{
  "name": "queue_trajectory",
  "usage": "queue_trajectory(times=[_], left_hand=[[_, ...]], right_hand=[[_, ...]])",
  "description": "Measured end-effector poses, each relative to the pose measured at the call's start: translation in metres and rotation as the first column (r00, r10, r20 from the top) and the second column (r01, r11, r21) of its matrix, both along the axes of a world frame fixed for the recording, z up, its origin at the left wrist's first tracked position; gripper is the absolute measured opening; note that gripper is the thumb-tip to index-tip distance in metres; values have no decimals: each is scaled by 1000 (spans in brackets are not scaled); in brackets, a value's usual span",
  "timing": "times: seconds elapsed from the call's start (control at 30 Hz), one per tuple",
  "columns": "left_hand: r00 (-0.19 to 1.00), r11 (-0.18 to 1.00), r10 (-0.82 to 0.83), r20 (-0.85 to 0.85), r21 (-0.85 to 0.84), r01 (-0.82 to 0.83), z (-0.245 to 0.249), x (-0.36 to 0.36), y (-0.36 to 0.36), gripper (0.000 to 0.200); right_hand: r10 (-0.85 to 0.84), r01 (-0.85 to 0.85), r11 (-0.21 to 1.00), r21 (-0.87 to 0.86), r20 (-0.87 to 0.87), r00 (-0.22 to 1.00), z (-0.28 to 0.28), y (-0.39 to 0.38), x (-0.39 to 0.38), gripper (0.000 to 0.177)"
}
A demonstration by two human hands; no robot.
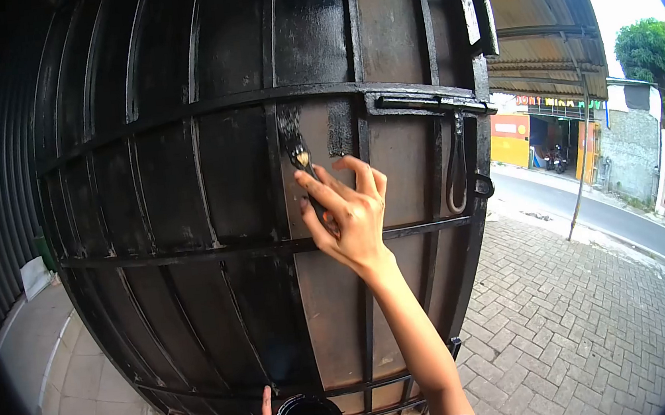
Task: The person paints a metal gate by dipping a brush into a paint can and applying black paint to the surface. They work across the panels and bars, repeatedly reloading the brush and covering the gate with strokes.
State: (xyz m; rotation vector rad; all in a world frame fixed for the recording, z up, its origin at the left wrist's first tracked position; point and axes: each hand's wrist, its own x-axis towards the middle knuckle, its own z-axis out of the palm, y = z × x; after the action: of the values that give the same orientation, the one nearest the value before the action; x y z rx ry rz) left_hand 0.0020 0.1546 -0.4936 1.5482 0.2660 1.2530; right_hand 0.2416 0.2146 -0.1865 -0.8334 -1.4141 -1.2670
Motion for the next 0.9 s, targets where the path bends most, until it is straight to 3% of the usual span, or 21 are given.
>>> queue_trajectory(times=[0.27, 0.5, 0.53, 0.63, 0.83, 0.9], left_hand=[[1000, 1000, 5, -7, -6, -6, -3, -1, -12, 155], [1000, 1000, 3, -11, -9, -3, -2, -8, -22, 156], [1000, 1000, 2, -10, -11, -2, 0, -8, -22, 156], [1000, 1000, 2, -13, -8, -2, 0, -12, -24, 156], [1000, 1000, 18, -25, -20, -19, 3, -21, -30, 157], [999, 999, 29, -26, -23, -29, 2, -25, -31, 157]], right_hand=[[2, 9, 972, -233, 47, 999, -46, -33, 3, 35], [62, -18, 895, -447, 83, 995, -35, -68, 8, 30], [88, -49, 917, -395, 79, 993, -29, -72, 7, 28], [-53, 71, 986, -149, 117, 992, -12, -68, 11, 36], [8, -10, 999, 49, 48, 999, 21, -3, 12, 41], [54, -55, 998, 7, 76, 996, 29, 4, 15, 41]])
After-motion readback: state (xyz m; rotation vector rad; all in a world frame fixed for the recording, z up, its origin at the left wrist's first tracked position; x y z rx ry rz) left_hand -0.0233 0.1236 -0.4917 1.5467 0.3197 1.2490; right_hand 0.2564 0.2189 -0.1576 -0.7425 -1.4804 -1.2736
